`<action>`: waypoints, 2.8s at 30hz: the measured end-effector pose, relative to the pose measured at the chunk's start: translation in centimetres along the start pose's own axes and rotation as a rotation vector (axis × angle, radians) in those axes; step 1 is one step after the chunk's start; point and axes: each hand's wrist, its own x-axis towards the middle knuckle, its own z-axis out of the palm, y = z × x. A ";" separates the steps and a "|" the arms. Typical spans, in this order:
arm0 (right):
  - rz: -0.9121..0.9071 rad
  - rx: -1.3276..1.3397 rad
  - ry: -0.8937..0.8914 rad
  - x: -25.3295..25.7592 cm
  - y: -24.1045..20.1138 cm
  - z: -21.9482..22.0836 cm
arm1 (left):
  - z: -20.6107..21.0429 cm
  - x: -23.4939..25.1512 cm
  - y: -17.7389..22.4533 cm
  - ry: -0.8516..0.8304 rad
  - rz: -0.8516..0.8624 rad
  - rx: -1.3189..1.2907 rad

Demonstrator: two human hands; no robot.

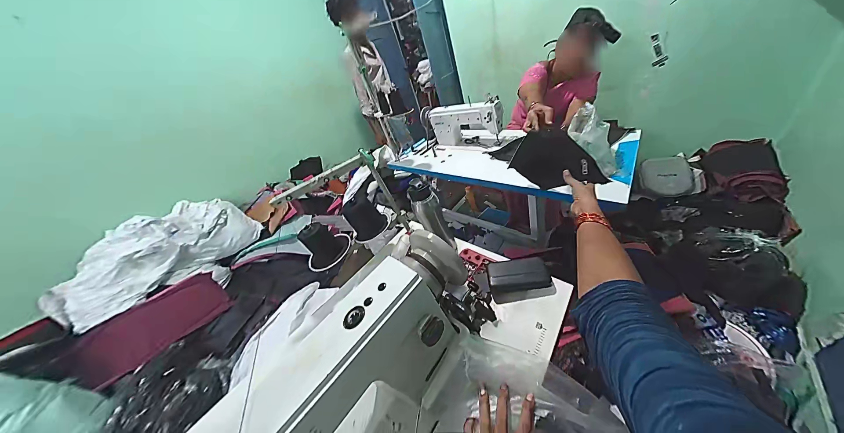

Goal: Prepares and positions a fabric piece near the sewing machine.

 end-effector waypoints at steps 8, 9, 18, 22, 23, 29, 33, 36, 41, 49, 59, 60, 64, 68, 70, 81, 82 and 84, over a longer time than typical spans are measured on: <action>-0.270 0.223 -0.003 -2.7 -2.5 -1.2 | 0.1 -0.1 0.1 0.049 -0.002 -0.055; -0.334 0.178 -0.020 -2.8 -3.5 -1.4 | 0.1 -0.1 0.1 0.062 0.004 -0.065; -0.567 -0.224 -0.512 -18.5 -18.4 -9.8 | -0.6 -0.6 -0.3 0.136 0.020 -0.212; -0.425 -0.198 -0.664 -28.6 -19.5 -13.4 | -1.7 -2.4 -0.4 0.616 -0.054 -0.698; -0.400 -0.153 -0.738 -31.0 -19.0 -14.1 | -3.0 -3.1 -0.4 0.667 -0.075 -0.830; -0.228 -0.047 -1.104 -42.3 -11.2 -15.6 | -13.0 -11.4 0.6 0.874 -0.250 -1.505; 0.062 -0.107 -1.082 -47.9 -6.7 -15.1 | -14.1 -15.4 -2.0 0.895 -0.499 -1.339; 0.152 -0.082 -1.077 -50.2 -4.8 -14.6 | -13.4 -16.8 -3.6 0.919 -0.599 -1.291; 0.224 -0.085 -1.094 -50.8 -4.1 -14.4 | -12.7 -17.7 -4.1 0.949 -0.643 -1.290; 0.410 0.060 -1.092 -48.0 -2.6 -13.7 | -12.1 -17.3 -3.2 0.972 -0.647 -1.286; 0.357 -0.047 -0.946 -43.3 -2.8 -12.9 | -12.7 -15.1 -0.6 1.005 -0.386 -1.092; 0.338 -0.093 -0.953 -43.0 -3.2 -13.0 | -12.9 -14.9 -0.3 0.992 -0.378 -1.105; 0.340 -0.160 -0.920 -42.2 -4.3 -13.2 | -13.5 -13.6 1.2 0.922 -0.375 -1.241; 0.396 -0.020 -0.852 -41.5 -4.7 -13.5 | -14.3 -12.5 2.2 0.861 -0.426 -1.341; 0.390 0.011 -0.824 -41.3 -5.0 -13.7 | -14.5 -12.0 2.4 0.836 -0.461 -1.389; 0.457 0.100 -0.750 -41.0 -5.2 -14.1 | -14.3 -11.6 3.7 0.835 -0.529 -1.441; 0.450 0.087 -0.751 -41.0 -5.3 -14.2 | -14.2 -11.6 3.8 0.839 -0.518 -1.420; 0.403 0.049 -0.761 -40.9 -5.3 -14.5 | -14.3 -11.8 4.0 0.832 -0.456 -1.345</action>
